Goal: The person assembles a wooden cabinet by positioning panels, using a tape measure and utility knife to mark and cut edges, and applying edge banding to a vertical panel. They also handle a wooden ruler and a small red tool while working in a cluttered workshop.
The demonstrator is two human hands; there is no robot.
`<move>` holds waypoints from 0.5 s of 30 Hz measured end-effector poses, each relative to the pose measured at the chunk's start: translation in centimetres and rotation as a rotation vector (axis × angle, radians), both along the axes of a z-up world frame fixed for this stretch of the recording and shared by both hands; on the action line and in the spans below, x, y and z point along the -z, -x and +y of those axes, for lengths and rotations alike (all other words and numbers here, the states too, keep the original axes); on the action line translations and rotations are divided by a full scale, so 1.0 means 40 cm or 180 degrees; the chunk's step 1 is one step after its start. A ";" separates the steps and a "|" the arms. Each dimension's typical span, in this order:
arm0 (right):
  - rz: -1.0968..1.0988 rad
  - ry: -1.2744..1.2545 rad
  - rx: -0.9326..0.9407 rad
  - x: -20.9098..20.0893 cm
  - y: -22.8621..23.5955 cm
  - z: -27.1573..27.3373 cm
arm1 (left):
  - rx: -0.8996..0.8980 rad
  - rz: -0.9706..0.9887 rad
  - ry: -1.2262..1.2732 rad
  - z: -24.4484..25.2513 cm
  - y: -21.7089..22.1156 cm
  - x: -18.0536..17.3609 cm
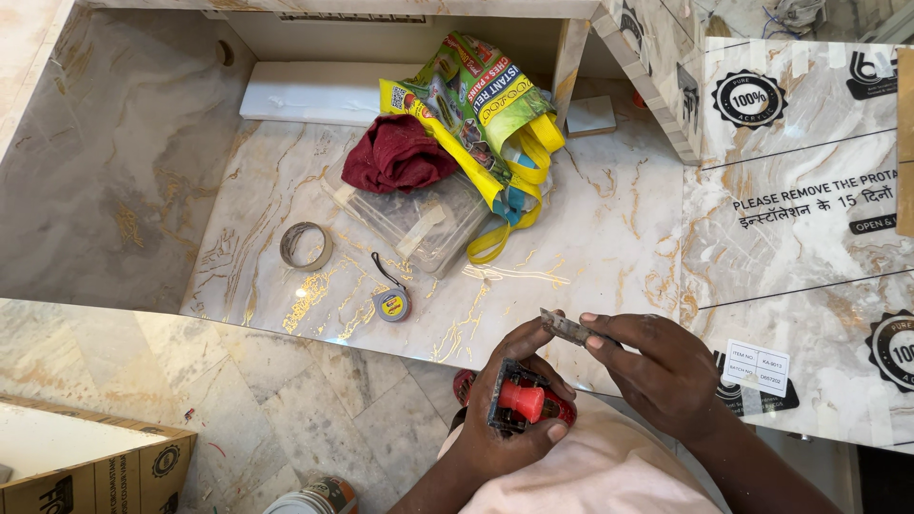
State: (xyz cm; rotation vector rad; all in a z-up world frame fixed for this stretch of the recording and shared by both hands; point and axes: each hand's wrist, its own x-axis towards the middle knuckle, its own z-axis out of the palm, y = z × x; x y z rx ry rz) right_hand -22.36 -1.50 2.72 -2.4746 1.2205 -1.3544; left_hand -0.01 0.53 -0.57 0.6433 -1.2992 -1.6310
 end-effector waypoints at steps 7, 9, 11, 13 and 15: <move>0.0294 0.0316 -0.0093 -0.019 0.002 -0.009 | -0.0017 -0.0076 -0.0017 -0.001 -0.003 -0.002; 0.0255 0.0312 -0.0113 -0.017 0.000 -0.008 | -0.0021 -0.0070 -0.0006 -0.001 -0.002 -0.001; 0.0089 0.0177 -0.0023 -0.012 -0.005 -0.004 | -0.0022 -0.0041 0.0019 -0.003 0.001 0.001; -0.0204 0.0001 0.0006 -0.007 -0.010 -0.001 | -0.0021 0.0009 0.0058 -0.006 0.004 0.003; -0.0622 -0.0215 -0.0030 -0.004 -0.017 0.000 | -0.0007 0.0004 0.0016 -0.003 0.002 0.001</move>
